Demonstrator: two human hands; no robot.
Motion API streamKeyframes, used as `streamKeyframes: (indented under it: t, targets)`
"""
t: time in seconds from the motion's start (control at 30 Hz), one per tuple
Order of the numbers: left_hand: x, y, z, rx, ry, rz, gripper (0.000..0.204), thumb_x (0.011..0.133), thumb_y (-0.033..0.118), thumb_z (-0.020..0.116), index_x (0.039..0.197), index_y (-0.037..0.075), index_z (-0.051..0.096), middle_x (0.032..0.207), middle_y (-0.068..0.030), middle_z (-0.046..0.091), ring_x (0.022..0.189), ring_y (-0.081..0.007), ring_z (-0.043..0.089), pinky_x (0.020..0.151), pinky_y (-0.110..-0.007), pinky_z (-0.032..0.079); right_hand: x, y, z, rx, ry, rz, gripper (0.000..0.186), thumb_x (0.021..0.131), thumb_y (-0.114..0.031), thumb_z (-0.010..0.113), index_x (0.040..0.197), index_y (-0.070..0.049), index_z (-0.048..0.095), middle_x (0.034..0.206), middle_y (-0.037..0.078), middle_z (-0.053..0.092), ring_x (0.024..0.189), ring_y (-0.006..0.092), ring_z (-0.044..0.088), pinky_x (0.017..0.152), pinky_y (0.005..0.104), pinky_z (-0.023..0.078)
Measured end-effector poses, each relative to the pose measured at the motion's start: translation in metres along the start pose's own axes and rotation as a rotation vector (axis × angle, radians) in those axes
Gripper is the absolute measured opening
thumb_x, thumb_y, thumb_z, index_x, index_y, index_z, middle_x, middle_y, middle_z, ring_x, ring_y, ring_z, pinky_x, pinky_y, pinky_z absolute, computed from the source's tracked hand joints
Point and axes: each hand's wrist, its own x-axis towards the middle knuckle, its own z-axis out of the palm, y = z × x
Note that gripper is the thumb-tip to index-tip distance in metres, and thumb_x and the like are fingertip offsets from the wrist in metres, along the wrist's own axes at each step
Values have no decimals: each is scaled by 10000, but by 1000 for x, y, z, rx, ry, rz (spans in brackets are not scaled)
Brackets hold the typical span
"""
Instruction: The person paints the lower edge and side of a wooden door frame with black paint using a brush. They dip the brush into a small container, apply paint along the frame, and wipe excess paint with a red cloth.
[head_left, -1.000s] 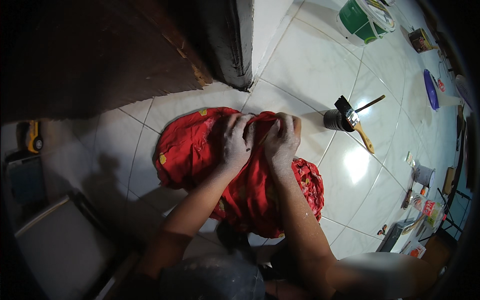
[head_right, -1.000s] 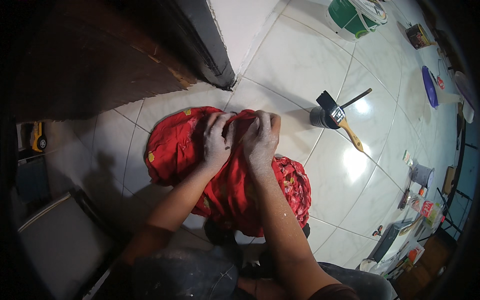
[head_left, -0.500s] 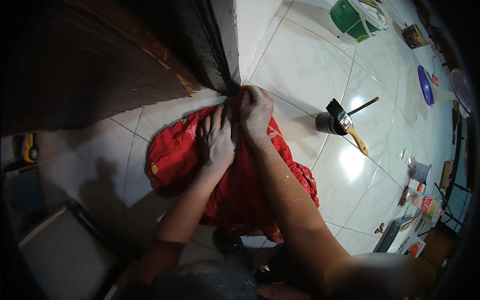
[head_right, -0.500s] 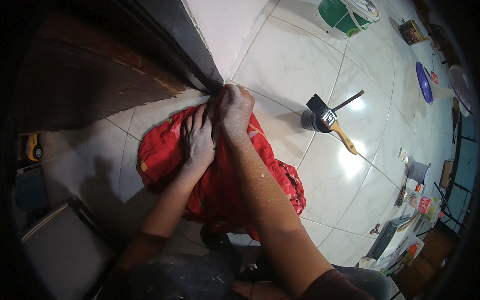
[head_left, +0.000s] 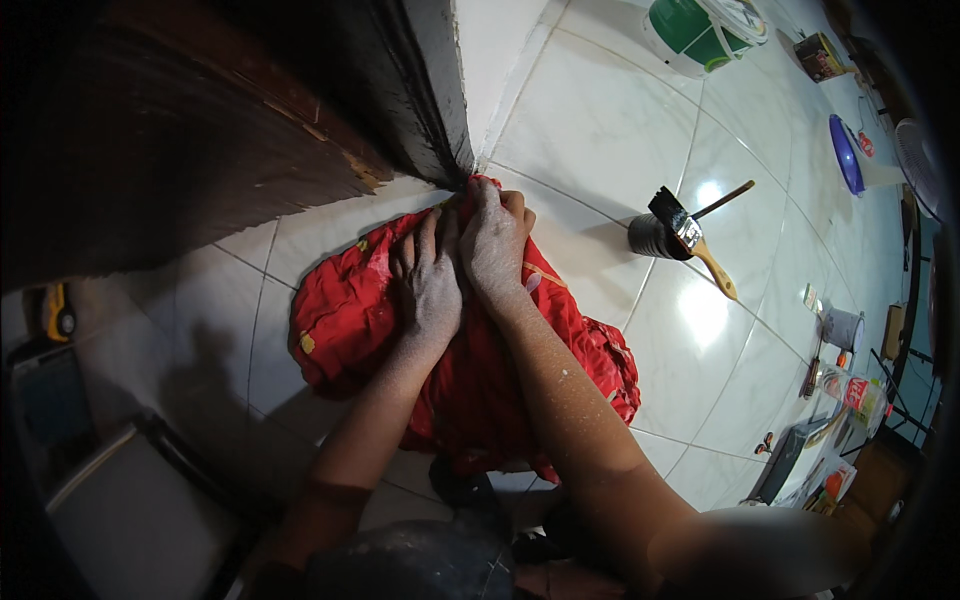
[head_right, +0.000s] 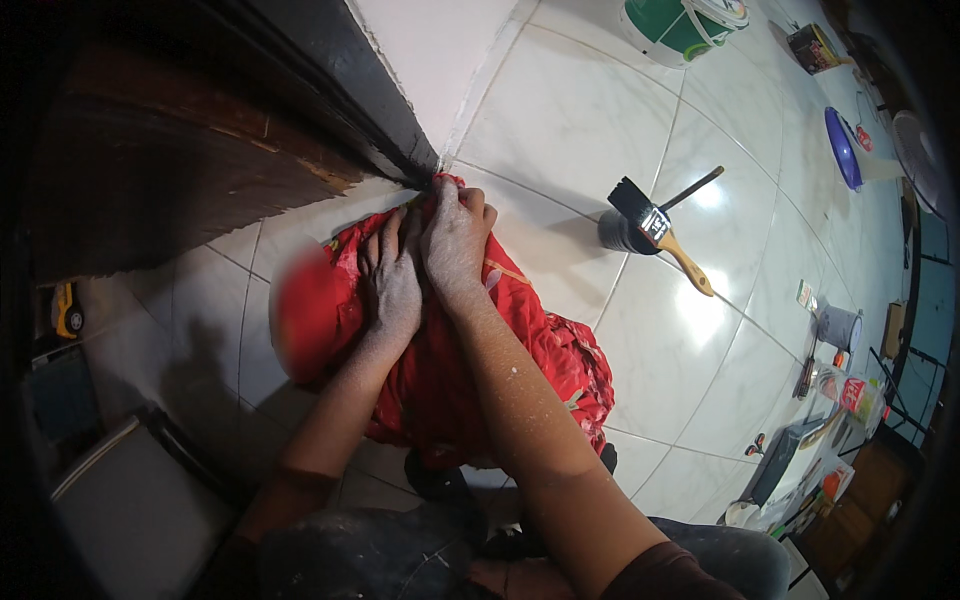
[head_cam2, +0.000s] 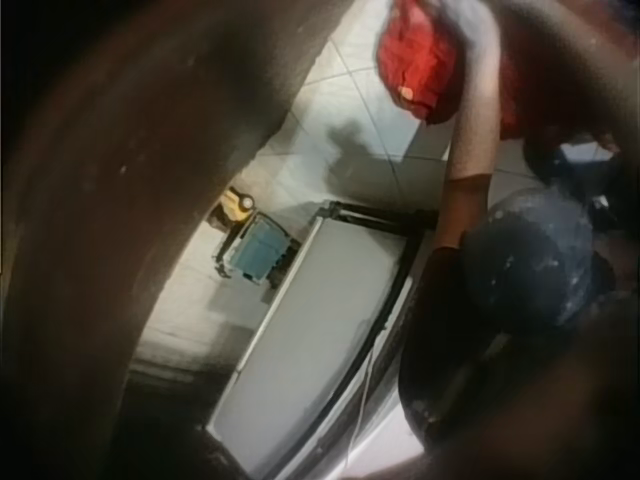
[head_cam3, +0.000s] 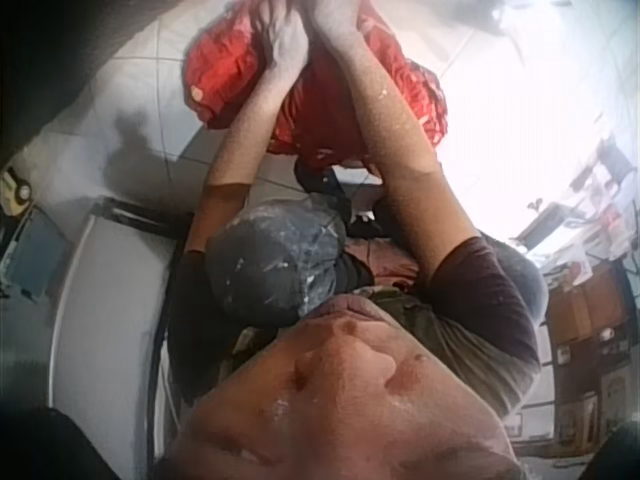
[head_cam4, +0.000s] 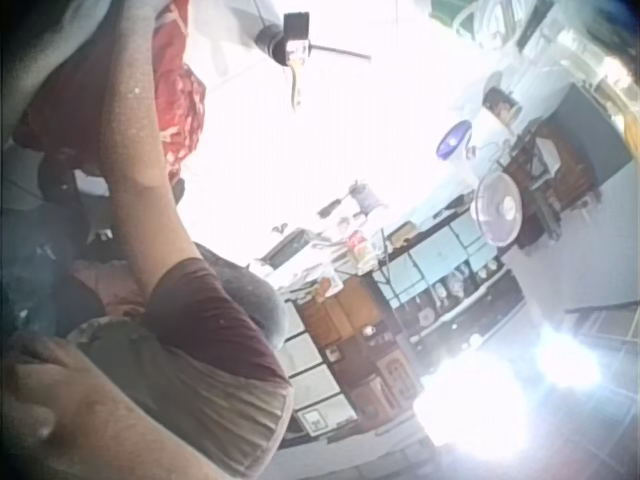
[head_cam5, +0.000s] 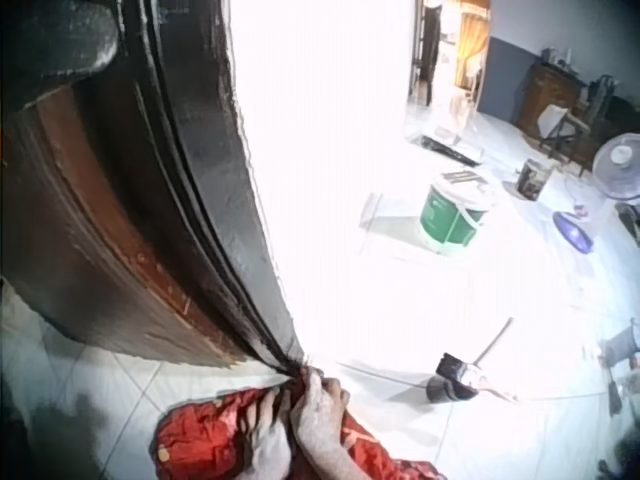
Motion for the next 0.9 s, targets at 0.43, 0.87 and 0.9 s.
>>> streamKeyframes:
  t: [0.43, 0.87, 0.9]
  targets:
    - [-7, 3, -17, -130, -17, 51, 687, 974, 206, 645, 1625, 79, 467, 1628, -166, 439, 1451, -417, 434, 1243, -555, 328, -5, 6, -9, 341, 27, 114, 532, 924, 106, 475, 1399, -31, 669, 1140, 263, 663, 1067, 425, 683, 989, 479, 545]
    - [-12, -4, 9, -36, 16, 14, 676, 962, 131, 596, 1627, 119, 477, 1656, -119, 431, 1467, -361, 429, 1231, -564, 318, -8, -5, -14, 102, -75, 14, 491, 931, -123, 695, 1421, -97, 660, 1218, 261, 643, 1095, 446, 613, 989, 505, 508]
    - [-13, -4, 11, -51, 17, 6, 667, 965, 128, 587, 1624, 123, 483, 1655, -115, 432, 1466, -359, 430, 1229, -563, 320, -10, -5, -13, 93, -95, 8, 456, 941, -109, 681, 1396, -93, 675, 1212, 243, 649, 1093, 445, 614, 988, 501, 509]
